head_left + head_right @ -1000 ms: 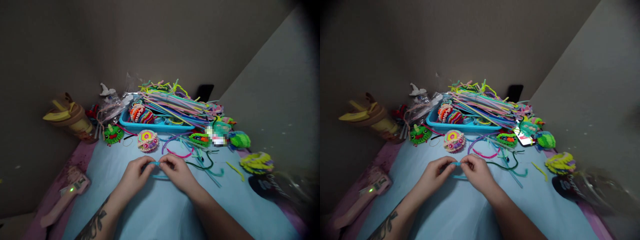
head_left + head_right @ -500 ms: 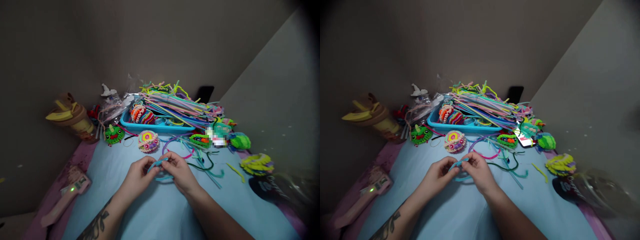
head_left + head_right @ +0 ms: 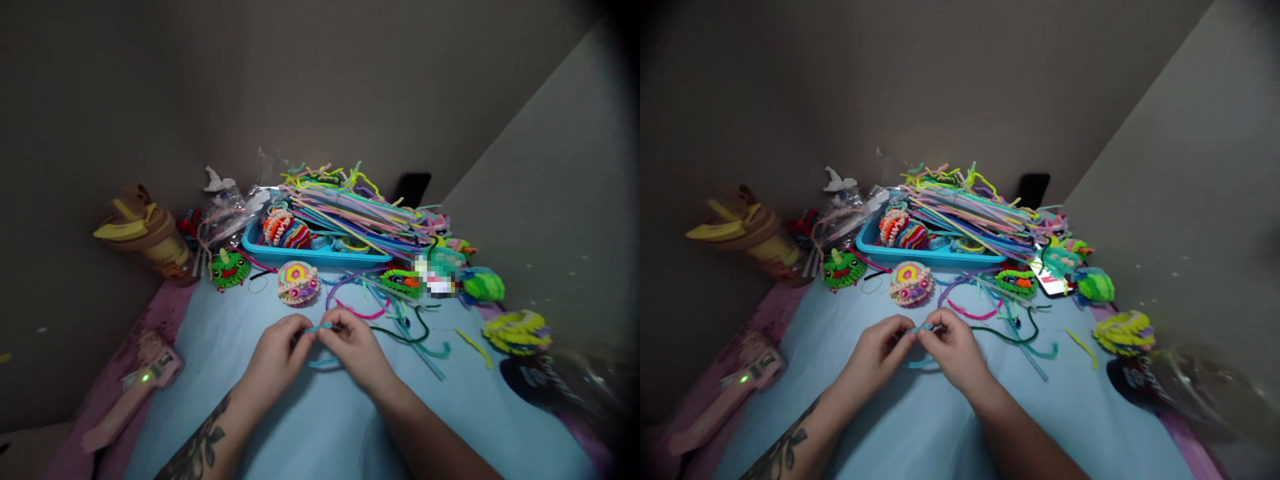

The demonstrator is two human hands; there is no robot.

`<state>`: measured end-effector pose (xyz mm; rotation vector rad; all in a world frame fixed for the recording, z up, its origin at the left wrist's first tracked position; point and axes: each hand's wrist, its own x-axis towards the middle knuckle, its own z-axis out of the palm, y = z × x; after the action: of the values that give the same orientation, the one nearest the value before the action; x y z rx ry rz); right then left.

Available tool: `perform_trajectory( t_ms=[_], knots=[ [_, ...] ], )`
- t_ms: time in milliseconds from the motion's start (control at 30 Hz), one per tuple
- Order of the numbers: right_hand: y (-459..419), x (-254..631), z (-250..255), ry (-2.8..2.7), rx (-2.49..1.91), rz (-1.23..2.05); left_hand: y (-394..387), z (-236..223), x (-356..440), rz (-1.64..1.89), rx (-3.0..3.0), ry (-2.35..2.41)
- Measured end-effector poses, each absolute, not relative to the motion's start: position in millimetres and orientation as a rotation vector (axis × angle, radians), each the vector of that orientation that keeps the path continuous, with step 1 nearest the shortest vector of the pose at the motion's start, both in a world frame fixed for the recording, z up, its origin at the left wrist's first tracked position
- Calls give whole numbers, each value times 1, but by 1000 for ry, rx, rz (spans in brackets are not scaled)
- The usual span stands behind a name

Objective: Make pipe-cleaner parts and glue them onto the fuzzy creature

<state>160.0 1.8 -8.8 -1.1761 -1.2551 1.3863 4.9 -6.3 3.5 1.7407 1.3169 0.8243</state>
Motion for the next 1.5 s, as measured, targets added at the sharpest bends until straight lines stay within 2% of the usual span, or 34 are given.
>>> perform_trajectory(
  t_ms=[367, 567, 633, 800, 867, 967, 1233, 1500],
  knots=[
    [2, 161, -5, -1309, -1196, 1493, -4, 5, 0, 841, 1855, 1313],
    [1, 161, -7, -1255, -1200, 1570, -1, 10, -4, 843, 1727, 1346],
    [2, 165, -8, -1379, -1241, 1433, 1, 11, -6, 820, 1604, 1317],
    [7, 180, -7, -2024, -1226, 617, 5, 10, -11, 746, 1257, 1122],
    [9, 183, -8, -2141, -1190, 465, 6, 10, -12, 721, 1196, 1091],
    [9, 183, -11, -2145, -1153, 414, 8, 12, -14, 738, 1189, 1104],
    [5, 176, -7, -1964, -1082, 648, 7, 8, -11, 787, 1325, 1110],
    [0, 159, -18, -1124, -1110, 1487, 2, 9, 1, 702, 1423, 1123]
  ],
)
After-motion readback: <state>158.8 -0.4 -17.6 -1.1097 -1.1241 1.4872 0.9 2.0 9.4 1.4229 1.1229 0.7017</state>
